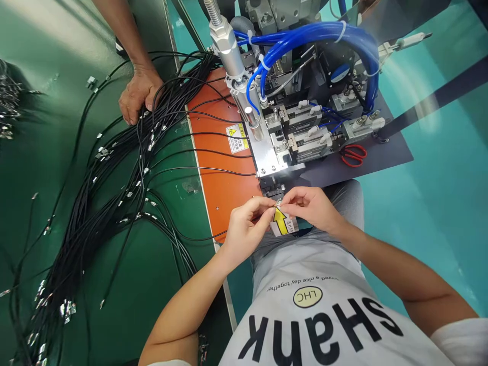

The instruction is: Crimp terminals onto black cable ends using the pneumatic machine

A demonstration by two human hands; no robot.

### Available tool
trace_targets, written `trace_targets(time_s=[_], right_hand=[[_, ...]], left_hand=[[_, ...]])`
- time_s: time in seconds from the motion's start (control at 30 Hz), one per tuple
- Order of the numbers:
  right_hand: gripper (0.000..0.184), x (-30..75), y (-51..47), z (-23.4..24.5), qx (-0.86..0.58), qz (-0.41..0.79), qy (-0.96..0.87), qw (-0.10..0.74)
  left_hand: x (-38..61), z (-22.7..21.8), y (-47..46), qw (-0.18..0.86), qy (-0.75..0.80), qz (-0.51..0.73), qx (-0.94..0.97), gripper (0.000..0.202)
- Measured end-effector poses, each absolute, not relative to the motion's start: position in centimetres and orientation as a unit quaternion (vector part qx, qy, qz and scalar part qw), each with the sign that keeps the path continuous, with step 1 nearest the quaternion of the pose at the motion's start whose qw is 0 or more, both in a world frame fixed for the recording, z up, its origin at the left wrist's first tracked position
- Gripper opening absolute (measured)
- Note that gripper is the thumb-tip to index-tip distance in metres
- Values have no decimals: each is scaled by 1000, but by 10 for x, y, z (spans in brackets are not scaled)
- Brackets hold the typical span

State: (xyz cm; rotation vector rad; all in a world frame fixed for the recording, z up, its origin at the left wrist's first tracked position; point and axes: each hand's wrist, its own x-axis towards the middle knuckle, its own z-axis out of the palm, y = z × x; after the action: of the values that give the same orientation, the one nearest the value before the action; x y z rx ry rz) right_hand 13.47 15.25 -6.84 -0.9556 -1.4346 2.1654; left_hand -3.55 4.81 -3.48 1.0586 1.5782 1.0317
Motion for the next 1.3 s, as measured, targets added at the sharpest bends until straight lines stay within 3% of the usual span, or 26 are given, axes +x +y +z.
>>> trace_targets(time_s=[0.27, 0.43, 0.77, 0.97, 1.3], right_hand=[[16, 139, 157, -69, -321, 787, -497, 176], [14, 136, 153, -59, -324, 733, -569, 185], [8, 130, 136, -57, -330, 652, -641, 233], [7, 128, 137, -57, -347, 630, -647, 253], [10, 131, 133, -53, -382, 563, -685, 260]], left_hand=[[-33, -37, 48, 473, 627, 448, 427, 16], [-31, -34, 51, 498, 608, 465, 406, 23], [-24, -39, 63, 576, 542, 562, 241, 16], [-26, -39, 62, 628, 535, 524, 211, 18], [-32, -35, 62, 621, 582, 477, 219, 23]])
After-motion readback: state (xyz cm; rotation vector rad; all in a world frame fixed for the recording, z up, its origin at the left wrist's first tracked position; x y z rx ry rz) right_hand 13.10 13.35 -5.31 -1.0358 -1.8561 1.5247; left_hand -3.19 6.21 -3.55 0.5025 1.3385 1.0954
